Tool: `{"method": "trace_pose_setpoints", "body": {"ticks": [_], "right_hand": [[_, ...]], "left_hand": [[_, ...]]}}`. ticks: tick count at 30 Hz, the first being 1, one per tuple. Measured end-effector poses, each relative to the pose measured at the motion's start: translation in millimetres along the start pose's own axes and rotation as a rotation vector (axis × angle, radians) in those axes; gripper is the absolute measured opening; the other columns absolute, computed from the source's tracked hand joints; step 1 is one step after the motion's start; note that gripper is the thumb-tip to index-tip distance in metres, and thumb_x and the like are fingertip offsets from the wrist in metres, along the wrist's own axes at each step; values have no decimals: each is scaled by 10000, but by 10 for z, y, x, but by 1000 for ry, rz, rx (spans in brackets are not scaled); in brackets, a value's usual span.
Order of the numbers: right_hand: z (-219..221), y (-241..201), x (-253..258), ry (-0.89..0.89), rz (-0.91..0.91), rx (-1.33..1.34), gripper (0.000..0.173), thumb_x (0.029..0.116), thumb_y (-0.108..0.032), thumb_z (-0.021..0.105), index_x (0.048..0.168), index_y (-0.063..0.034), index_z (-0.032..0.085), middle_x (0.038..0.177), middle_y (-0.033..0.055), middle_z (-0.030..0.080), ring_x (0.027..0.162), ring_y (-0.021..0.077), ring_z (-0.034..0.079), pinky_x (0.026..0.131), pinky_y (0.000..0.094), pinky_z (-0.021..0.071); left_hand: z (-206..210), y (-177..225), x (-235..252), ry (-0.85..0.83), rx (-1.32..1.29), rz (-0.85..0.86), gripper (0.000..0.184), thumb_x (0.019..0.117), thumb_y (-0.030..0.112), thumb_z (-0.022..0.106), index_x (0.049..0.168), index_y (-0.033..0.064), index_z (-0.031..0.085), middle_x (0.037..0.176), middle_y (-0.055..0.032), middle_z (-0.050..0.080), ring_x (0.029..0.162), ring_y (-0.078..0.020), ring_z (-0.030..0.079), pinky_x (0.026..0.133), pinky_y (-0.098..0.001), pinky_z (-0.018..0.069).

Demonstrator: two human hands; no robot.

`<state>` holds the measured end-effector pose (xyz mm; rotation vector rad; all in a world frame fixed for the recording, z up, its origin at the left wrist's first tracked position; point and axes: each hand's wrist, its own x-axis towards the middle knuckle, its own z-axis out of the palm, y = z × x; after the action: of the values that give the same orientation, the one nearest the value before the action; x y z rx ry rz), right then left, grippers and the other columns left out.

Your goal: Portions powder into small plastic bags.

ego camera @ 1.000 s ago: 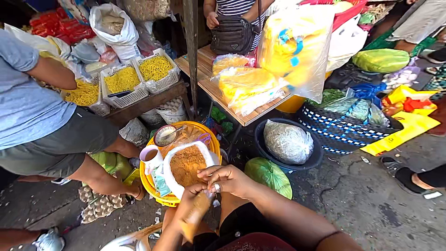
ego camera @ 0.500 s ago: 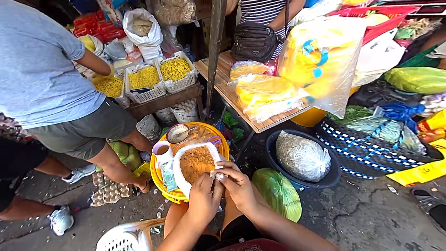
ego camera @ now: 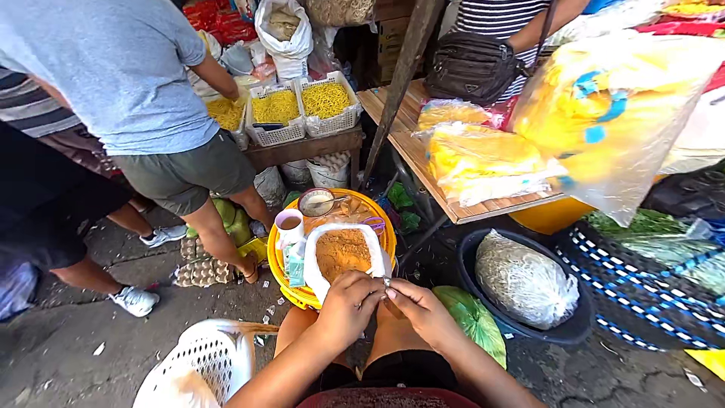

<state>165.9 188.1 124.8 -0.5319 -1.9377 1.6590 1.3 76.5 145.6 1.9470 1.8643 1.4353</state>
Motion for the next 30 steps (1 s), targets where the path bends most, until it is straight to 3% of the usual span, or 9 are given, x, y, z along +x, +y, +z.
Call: {"method": "trace_pose_setpoints", "body": {"ticks": [4, 8, 12, 14, 18, 20, 24, 27, 30], "right_hand": [[32, -46, -32, 66, -11, -137, 170, 929, -199, 689, 1072, -114, 721, 930, -51, 752, 849, 34, 709, 776, 252, 602], [89, -14, 2, 72, -212, -310, 341, 971, -234, 614, 1298, -150, 660, 915, -48, 736, 778, 48, 694, 704, 295, 602], [191, 80, 11, 88, -387, -456, 284, 1025, -323, 573, 915, -118, 736, 806, -12, 716, 719, 48, 675, 673, 250, 587], [154, 90, -33, 69, -392, -428, 280, 1022, -288, 595, 876, -88, 727, 806, 13, 709, 747, 61, 674, 720, 233, 581], [-300, -26, 16, 150, -230, -353, 309, 1005, -266, 632, 1192, -37, 724, 1118, 89, 737, 1005, 142, 707, 887, 357, 598], [-690, -128, 135, 361, -133, -210, 575, 1006, -283, 614, 1438, 73, 481, 1371, 188, 605, 1187, 209, 654, 978, 383, 578], [-1564, -360, 669, 906, 70, 258, 617, 1080, -277, 460, 1581, -49, 181, 1420, 213, 481, 1138, 265, 648, 887, 404, 590], [-1980, -450, 1106, 1003, 311, 358, 662, 1066, -442, 519, 1576, -119, 244, 1356, 233, 529, 1034, 305, 671, 809, 411, 596], [-2081, -473, 1393, 951, 451, 199, 752, 1020, -399, 636, 1568, -96, 218, 1281, 259, 542, 923, 307, 675, 732, 407, 599]], "left_hand": [[-64, 23, -7, -30, 36, 96, 101, 980, 148, 676, 998, 87, 754, 1005, -69, 709, 1003, -162, 671, 937, -321, 550], [-90, 90, 9, -8, 109, 177, 79, 1005, 165, 640, 1012, 119, 703, 1121, -131, 629, 1109, -232, 614, 998, -364, 520], [-267, -14, 24, 145, 135, 5, 95, 957, 41, 594, 957, 44, 690, 962, -108, 697, 996, -222, 664, 954, -414, 519], [-340, -151, 63, 193, 71, -131, 93, 949, 48, 615, 950, 4, 697, 916, -84, 701, 929, -137, 673, 899, -327, 555], [-335, -290, 27, 195, -179, -57, 34, 993, 153, 630, 994, 159, 664, 962, 74, 693, 897, 1, 663, 808, -196, 579], [-361, -267, 9, 177, -254, -35, 39, 1013, 219, 628, 1025, 227, 665, 979, 112, 691, 892, 6, 665, 791, -180, 578], [-388, -251, 2, 138, -253, -5, 49, 1022, 252, 626, 1028, 224, 665, 975, 103, 683, 914, -2, 670, 818, -179, 578], [-441, -276, 24, 163, -249, -2, 50, 1022, 267, 630, 1030, 233, 666, 966, 106, 683, 897, -3, 669, 804, -173, 575], [-488, -325, 33, 194, -246, -1, 52, 1027, 261, 621, 1040, 234, 664, 979, 106, 686, 912, -7, 671, 811, -175, 576]]}}
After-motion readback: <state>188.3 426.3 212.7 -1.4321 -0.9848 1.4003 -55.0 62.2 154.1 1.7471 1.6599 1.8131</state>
